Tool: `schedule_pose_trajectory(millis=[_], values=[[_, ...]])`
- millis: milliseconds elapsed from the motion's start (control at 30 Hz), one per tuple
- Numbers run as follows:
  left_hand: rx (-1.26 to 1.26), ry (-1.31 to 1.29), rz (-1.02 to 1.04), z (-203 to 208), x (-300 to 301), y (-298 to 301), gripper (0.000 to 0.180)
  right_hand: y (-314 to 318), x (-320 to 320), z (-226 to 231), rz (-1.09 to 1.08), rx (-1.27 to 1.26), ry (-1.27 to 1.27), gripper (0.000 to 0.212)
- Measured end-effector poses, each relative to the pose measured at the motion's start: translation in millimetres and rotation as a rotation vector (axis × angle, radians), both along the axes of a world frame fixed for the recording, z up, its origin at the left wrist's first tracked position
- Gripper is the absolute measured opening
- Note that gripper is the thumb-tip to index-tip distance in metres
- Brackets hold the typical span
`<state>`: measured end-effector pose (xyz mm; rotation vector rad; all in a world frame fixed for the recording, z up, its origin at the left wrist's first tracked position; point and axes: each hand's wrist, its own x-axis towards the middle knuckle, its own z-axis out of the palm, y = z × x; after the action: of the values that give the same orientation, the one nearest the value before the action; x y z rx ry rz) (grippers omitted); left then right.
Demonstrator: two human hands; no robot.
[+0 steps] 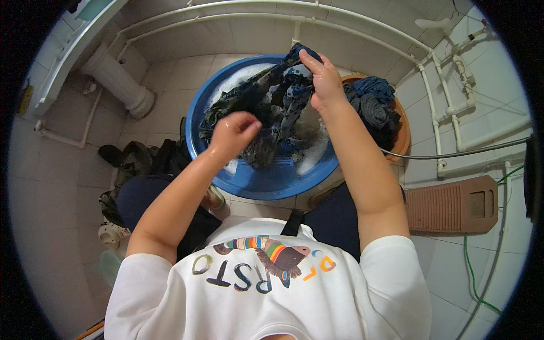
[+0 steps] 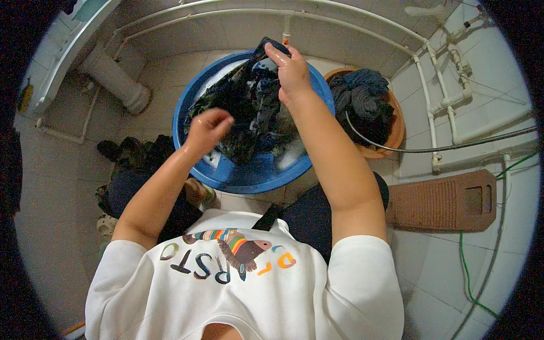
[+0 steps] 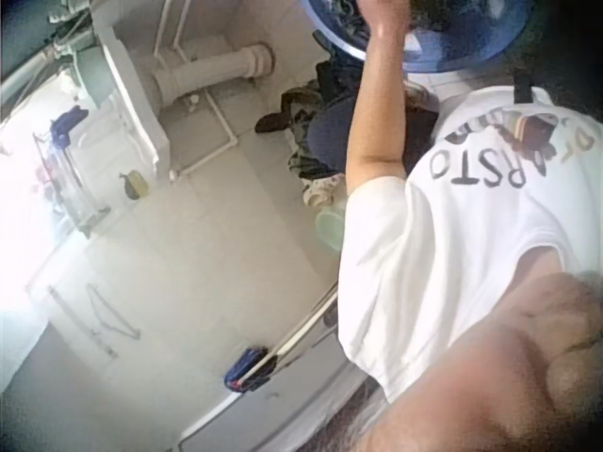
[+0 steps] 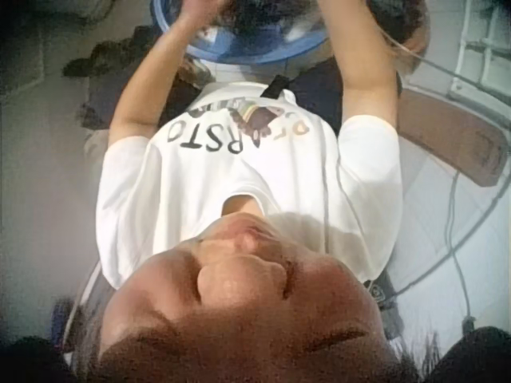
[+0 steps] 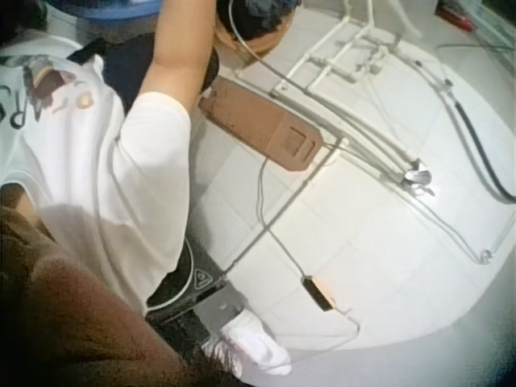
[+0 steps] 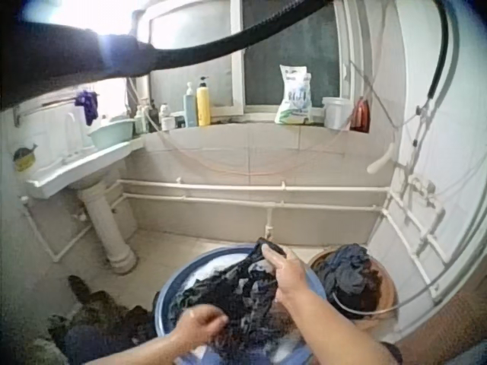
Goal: The person sits on the floor and washes a camouflage-patterned garment by hand in a blue basin filled with soapy water. They repeatedly submerge, scrub, and wring the fabric to clean it.
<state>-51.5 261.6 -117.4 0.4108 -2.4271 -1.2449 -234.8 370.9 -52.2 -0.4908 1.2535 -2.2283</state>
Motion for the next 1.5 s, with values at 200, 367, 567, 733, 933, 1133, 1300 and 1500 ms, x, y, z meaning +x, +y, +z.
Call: schedule_pose_trajectory(millis=[200,367,567,733,933,1133,1300,1500], values=[[-0.582,0.030,0.339,-12.2,-22.2,-52.1,0.041,16.4,28.1,43.5,0.112,-0.155,0.046,0.030],[-0.299,-0.316,0.263,8.6,-30.0,-69.9,0.021,31.0,-1.5,44.9,0.038,-0.161,0.105,0.034],[0.111,0.113,0.265,82.8,-35.7,-107.7,0.022,38.6,-48.0,10.0,0.022,0.089,0.362,0.035],[0.269,0.330,0.228,129.0,-35.6,-111.0,0.022,43.7,-60.0,-23.6,-0.033,0.433,0.809,0.034],[0.136,-0.122,0.159,97.2,-38.2,-109.2,0.044,52.2,-55.5,-49.7,-0.172,1.173,1.403,0.026],[0.088,-0.791,-0.053,43.8,-23.5,-92.9,0.073,56.6,-49.0,-84.2,0.543,1.501,1.502,0.031],[-0.491,-0.746,-0.248,21.7,-19.5,-65.1,0.080,42.4,-33.8,-87.1,0.707,1.614,1.218,0.054],[-0.170,-0.366,-0.505,1.6,-32.5,-56.4,0.052,38.0,-32.3,-124.5,0.702,1.314,1.314,0.070]])
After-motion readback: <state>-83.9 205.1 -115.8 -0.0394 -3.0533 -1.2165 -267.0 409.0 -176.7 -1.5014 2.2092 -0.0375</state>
